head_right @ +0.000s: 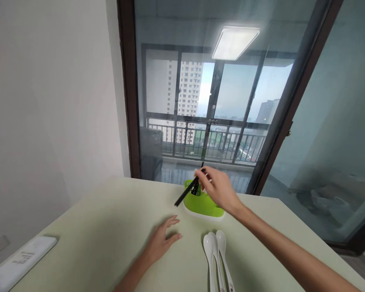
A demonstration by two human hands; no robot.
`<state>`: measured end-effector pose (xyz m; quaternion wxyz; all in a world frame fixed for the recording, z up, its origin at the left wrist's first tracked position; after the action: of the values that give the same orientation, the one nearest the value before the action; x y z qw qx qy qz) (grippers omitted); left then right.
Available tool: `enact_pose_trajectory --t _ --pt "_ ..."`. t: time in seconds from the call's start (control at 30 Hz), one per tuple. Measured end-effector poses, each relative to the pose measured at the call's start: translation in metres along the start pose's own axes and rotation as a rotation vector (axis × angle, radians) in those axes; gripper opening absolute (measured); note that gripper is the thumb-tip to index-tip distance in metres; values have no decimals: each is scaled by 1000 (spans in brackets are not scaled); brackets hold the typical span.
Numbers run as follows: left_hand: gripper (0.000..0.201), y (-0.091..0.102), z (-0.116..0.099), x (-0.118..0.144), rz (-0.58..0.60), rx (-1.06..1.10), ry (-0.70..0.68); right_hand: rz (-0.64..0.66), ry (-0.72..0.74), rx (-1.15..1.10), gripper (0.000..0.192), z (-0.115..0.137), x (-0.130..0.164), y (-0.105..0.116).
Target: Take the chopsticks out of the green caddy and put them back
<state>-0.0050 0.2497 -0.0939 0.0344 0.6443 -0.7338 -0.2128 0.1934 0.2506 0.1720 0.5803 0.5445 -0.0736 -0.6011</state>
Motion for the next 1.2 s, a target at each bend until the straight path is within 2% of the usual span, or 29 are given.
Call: enact_pose_trajectory --t 0.07,0.13,0.23,0.3,0.5,0.6,0.77,0.9,1.03,1.1,1.2 --pt "55 2 1 -3 -41 43 -31 -109 -22 35 44 -9 -12 27" --pt "42 2 -1 -6 -74 72 -80 -177 -46 92 44 -21 -22 43" --pt "31 2 -5 -8 -88 69 -128 -164 -80 174 44 -42 -36 42" --pt "27 1 -8 -8 -81 43 -144 -110 -85 203 42 -55 -44 28" --pt "23 -1 -17 -5 -69 -20 -179 76 -118 285 40 -92 -62 -35" --pt "23 -2 -21 -4 -69 -47 -187 142 -146 304 31 -108 -68 -62" --pt "24 -3 -27 -1 -63 -60 -192 163 -170 327 31 -122 -74 -85" --pt "26 -2 -31 0 -55 -75 -183 32 -183 378 30 -120 -76 -70" --pt "26 -2 -33 -1 -46 -104 -180 -93 -101 433 36 -95 -70 -40" --pt "26 -2 -34 -1 -42 -108 -182 -71 -2 454 34 -75 -60 -30" --pt "27 -1 -35 -2 -37 -106 -190 45 172 479 28 -42 -30 -26"
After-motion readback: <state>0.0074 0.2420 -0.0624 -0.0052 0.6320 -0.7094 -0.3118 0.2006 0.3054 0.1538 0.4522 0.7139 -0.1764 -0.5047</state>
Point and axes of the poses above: each hand's wrist, its own x-axis away from the middle knuckle, its own y-axis out of the back of the hand, z = x × y, the point moved 9 cm from there along -x, towards the middle knuckle, and after that the axes turned 9 degrees about x, right-handed, at the moved point
